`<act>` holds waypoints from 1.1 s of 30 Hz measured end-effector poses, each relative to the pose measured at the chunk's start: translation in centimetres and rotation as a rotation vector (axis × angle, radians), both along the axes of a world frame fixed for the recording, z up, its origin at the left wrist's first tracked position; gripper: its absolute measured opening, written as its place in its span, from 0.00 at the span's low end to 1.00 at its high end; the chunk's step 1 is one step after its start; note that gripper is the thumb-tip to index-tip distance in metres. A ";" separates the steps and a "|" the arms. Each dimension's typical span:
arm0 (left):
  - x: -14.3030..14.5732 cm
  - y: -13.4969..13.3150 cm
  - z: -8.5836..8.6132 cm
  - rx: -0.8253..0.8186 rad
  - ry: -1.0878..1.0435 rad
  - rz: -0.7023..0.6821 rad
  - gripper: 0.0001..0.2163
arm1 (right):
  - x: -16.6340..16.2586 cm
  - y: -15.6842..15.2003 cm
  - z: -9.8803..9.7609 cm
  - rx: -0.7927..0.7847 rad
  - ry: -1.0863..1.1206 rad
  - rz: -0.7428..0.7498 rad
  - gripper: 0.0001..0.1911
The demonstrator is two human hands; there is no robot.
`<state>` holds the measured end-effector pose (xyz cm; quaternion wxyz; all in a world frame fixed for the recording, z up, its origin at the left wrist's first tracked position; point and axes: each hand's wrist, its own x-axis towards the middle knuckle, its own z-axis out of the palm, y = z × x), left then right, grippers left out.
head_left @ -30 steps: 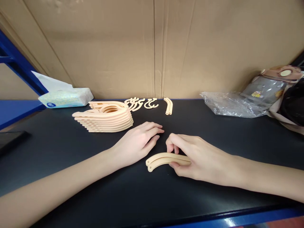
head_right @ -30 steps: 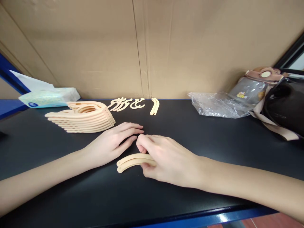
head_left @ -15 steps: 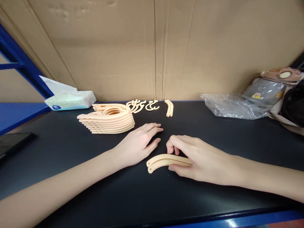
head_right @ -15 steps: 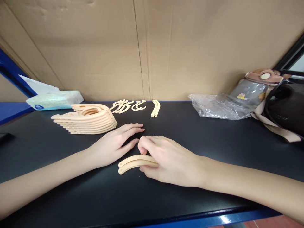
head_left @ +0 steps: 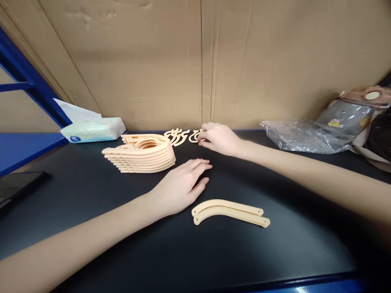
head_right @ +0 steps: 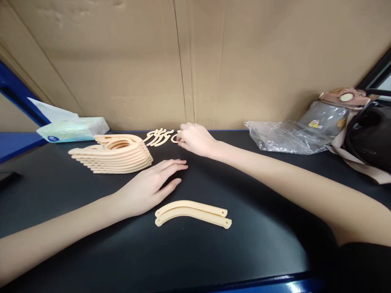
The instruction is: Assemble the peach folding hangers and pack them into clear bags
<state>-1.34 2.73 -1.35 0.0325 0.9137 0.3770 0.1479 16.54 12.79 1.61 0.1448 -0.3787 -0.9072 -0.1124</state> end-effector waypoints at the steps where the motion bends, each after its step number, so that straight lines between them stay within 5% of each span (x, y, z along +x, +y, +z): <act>1: 0.0 0.0 0.0 -0.001 -0.006 0.002 0.16 | -0.5 0.5 -0.1 -0.001 -0.010 -0.012 0.11; 12: -0.5 -0.2 0.4 0.221 -0.263 0.052 0.11 | -1.7 1.3 -0.6 -0.128 0.015 0.069 0.07; 24: -0.5 0.2 -0.2 0.136 -0.275 0.027 0.14 | 2.8 -8.2 -1.5 -0.358 0.226 0.302 0.04; 33: -0.1 -0.1 0.2 0.080 -0.148 0.028 0.11 | 3.3 -10.1 -2.1 -0.337 0.287 0.420 0.06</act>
